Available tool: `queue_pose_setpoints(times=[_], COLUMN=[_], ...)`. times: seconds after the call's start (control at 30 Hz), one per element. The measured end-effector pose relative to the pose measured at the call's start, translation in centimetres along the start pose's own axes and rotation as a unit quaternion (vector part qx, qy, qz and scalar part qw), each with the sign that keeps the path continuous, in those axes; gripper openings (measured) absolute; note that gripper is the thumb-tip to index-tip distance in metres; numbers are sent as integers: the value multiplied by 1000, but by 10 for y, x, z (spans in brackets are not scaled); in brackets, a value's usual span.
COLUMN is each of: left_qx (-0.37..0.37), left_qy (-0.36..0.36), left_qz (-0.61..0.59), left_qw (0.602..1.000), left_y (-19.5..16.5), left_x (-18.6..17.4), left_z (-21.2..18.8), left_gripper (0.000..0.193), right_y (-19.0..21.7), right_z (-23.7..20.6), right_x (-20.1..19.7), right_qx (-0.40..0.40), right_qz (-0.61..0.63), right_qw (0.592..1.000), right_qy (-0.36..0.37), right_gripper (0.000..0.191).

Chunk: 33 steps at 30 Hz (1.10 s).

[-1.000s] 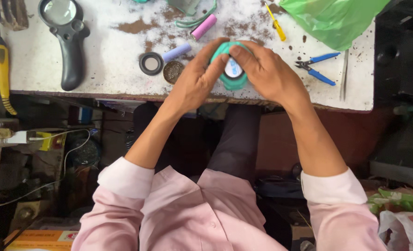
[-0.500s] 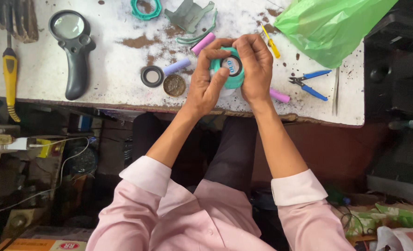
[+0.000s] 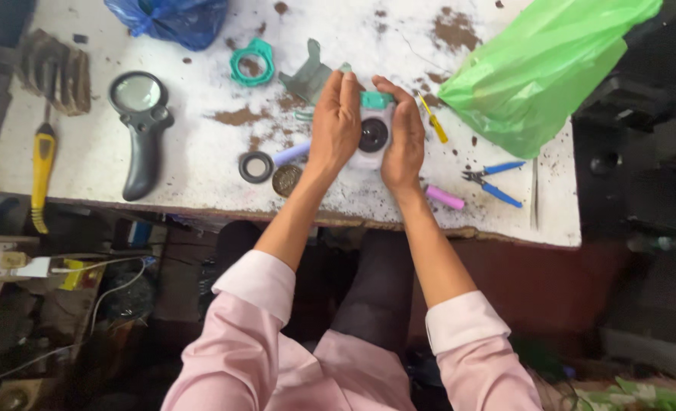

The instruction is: The person assembles a small white and teal electronic device by inserting a battery, attaching a teal ring, and screwing on a teal cap. The person uses a yellow screwdriver to tighten screws and aligns the parts by hand.

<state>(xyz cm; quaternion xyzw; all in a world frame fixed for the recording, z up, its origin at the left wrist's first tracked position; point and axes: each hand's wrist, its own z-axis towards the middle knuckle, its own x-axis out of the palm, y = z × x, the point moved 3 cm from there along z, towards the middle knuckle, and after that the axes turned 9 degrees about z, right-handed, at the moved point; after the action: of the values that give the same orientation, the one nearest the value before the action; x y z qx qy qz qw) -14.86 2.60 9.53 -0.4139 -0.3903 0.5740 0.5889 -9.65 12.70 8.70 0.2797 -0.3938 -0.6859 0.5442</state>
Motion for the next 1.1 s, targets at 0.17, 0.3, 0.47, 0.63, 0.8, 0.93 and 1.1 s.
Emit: queue_pose_setpoints(times=[0.17, 0.3, 0.47, 0.63, 0.8, 0.93, 1.1], left_qx=[-17, -39, 22, 27, 9, 53, 6], left_qy=[-6, -11, -7, 13, 17, 8, 13], left_qz=[24, 72, 15, -16, -5, -17, 17], left_qw=[1000, 997, 1000, 999, 1000, 998, 1000], left_y=[3, 9, 18, 28, 36, 35, 38], left_x=[0, 2, -3, -4, -1, -3, 0], left_z=[6, 9, -5, -12, -8, -5, -1], left_gripper=[37, 41, 30, 33, 31, 26, 21], right_y=[-7, -15, -30, -38, -45, -49, -49], right_z=[3, 10, 18, 19, 18, 19, 22], right_x=[-3, -7, -7, -8, -9, -10, -11], right_qx=[-29, 2, 104, 132, 143, 171, 162], right_qz=[-8, -15, 42, 55, 22, 54, 88], right_qw=[999, 1000, 993, 988, 986, 980, 979], right_qy=[40, 23, -37, -59, -80, -88, -91], right_gripper=[57, 56, 56, 52, 48, 42, 37])
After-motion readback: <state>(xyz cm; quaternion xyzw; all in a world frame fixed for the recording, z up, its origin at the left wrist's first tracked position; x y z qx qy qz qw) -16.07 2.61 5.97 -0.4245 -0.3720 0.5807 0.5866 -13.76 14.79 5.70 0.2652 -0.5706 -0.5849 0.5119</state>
